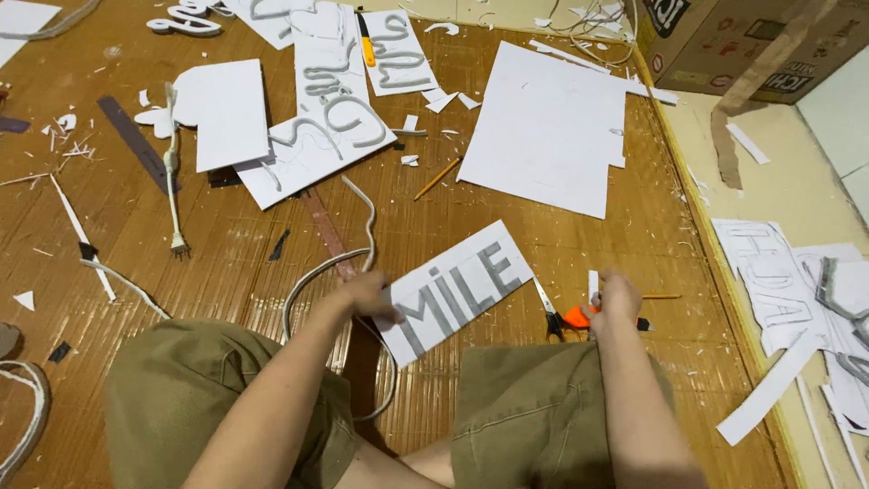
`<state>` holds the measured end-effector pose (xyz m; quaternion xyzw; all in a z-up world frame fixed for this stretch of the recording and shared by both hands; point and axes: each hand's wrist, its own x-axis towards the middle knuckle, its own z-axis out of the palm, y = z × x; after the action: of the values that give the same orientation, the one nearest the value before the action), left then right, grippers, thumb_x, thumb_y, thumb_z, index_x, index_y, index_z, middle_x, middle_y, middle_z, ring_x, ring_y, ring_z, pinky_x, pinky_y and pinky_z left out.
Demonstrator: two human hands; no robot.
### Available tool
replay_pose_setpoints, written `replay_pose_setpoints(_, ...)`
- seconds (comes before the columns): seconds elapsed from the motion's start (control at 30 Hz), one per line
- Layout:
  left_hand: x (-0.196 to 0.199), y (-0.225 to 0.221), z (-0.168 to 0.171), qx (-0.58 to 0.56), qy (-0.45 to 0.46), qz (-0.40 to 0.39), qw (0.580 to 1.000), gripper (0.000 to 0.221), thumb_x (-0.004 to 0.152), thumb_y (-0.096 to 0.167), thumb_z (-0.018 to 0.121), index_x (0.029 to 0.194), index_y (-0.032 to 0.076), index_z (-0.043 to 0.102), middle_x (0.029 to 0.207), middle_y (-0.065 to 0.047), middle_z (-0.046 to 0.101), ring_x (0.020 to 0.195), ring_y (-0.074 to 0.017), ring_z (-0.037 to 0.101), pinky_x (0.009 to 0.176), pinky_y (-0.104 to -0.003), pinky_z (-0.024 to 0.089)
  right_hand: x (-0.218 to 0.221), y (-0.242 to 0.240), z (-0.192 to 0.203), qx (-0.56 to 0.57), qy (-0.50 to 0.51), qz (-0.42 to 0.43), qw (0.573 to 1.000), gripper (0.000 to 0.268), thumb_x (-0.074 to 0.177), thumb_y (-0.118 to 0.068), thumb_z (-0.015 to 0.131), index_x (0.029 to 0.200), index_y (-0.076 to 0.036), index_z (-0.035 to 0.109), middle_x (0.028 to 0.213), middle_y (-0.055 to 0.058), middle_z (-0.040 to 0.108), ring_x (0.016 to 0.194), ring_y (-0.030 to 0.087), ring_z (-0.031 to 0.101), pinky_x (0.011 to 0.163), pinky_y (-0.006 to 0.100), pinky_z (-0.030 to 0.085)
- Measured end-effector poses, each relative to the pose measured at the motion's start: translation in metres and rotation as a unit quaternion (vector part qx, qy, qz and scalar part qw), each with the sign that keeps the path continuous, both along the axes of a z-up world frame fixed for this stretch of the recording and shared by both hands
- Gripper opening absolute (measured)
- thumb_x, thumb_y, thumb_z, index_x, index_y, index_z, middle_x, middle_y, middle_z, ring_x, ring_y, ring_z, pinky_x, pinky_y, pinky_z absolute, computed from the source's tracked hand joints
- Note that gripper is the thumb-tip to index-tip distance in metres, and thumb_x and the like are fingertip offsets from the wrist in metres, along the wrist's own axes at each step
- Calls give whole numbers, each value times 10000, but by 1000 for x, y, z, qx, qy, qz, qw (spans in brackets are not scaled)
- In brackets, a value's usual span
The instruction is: The person cuts LED strips to length and glues them onto a foam board template to assemble a custom LED sign.
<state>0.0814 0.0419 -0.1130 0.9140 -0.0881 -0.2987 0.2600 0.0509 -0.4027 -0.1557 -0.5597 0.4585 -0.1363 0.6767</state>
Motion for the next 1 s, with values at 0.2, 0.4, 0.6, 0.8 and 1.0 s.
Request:
replay_pose_setpoints(0.2,13,12,10,-348,199,137,906,576,859,290,810,1340,2,675,1152,-200,752,1025,-308,727,972,-424,543,-9,6,14,45,-22,26,998,631,976,-246,612,1503,-106,296,1379,216,305,1226,313,436,1082,638,391)
replay_pose_setpoints(0.4,23,-5,58,-190,-358,233,884,253,986,412,650,944,168,698,789,-104,716,901,-329,733,811,-464,534,-2,0,0,10,-20,43,999,680,951,-297,637,1503,-73,307,1356,228,374,1147,350,513,1019,636,453)
replay_pose_setpoints(0.6,80,13,49,138,-379,116,908,216,1026,231,533,1075,88,688,744,-137,724,643,-256,693,642,-422,585,-36,59,61,-61,18,86,994,261,1034,-184,562,1242,-44,633,989,101,563,771,194,526,654,342,490)
replay_pose_setpoints(0.8,97,35,15,159,-395,126,896,184,1058,231,567,1127,92,665,664,-68,694,514,-177,654,486,-306,568,-25,47,37,-45,-20,127,991,285,1021,-123,531,1283,-20,578,901,143,535,700,187,465,528,314,391)
replay_pose_setpoints(1.0,86,33,17,136,-429,141,882,125,1007,116,591,991,64,704,628,-102,698,488,-199,653,450,-338,551,-32,84,85,-155,79,144,974,268,1087,-74,537,1283,63,657,1087,204,728,809,260,675,691,376,577)
